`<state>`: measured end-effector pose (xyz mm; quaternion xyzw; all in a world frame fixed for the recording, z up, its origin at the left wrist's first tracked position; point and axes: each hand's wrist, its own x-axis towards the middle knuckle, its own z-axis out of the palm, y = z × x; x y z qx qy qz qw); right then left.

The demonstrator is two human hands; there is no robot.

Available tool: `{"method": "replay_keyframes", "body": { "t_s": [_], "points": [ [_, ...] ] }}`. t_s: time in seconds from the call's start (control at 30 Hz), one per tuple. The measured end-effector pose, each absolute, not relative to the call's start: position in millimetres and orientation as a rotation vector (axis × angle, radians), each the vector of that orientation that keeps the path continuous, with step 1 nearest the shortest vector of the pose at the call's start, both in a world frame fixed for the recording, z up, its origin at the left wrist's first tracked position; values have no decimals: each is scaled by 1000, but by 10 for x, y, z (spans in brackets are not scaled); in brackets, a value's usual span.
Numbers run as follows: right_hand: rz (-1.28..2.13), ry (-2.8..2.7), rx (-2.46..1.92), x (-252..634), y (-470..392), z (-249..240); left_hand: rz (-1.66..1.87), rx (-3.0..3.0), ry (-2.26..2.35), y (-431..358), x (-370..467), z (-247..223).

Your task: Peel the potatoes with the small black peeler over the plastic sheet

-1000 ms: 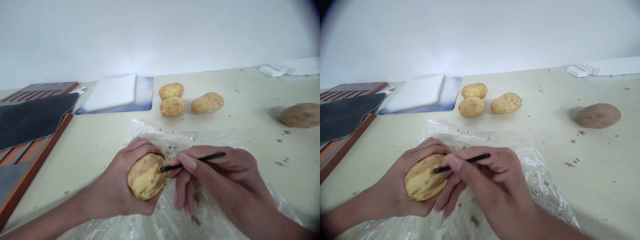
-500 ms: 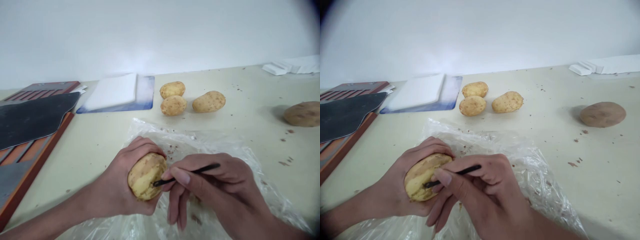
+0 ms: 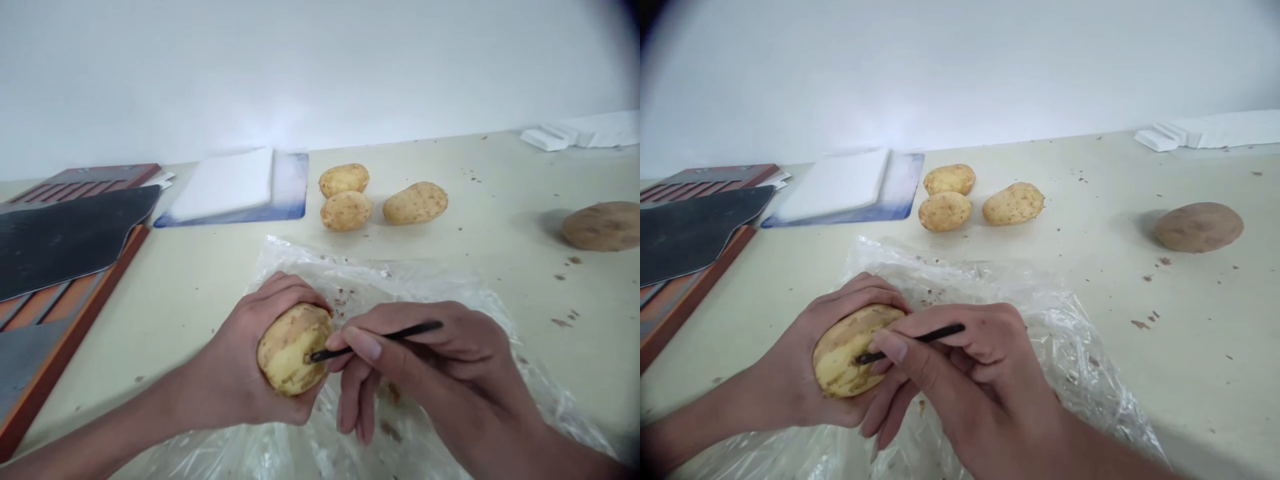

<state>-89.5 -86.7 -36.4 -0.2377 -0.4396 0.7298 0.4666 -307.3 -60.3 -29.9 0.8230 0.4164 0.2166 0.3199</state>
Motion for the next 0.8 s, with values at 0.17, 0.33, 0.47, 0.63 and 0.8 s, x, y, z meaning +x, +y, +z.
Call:
{"method": "replay_keyframes", "body": {
  "t_s": [0.17,0.33,0.47,0.63,0.8],
  "points": [
    [1589,-1152,-757,-857,-782,-450,575,2199,1099,-603,-3084,-318],
    [1515,-1296,-675,-728,-789,-375,543,2177,1124,-599,-3104,-334],
    [1205,-1555,-781,-596,-812,-368,602,2033,1195,-611,-3117,-353],
    [825,-1752,-817,-555,-804,-418,792,2049,1113,-642,-3138,-356],
    [549,-1850,-776,-630,-850,-336,796,2397,876,-673,-3118,-346]
  ]
}}
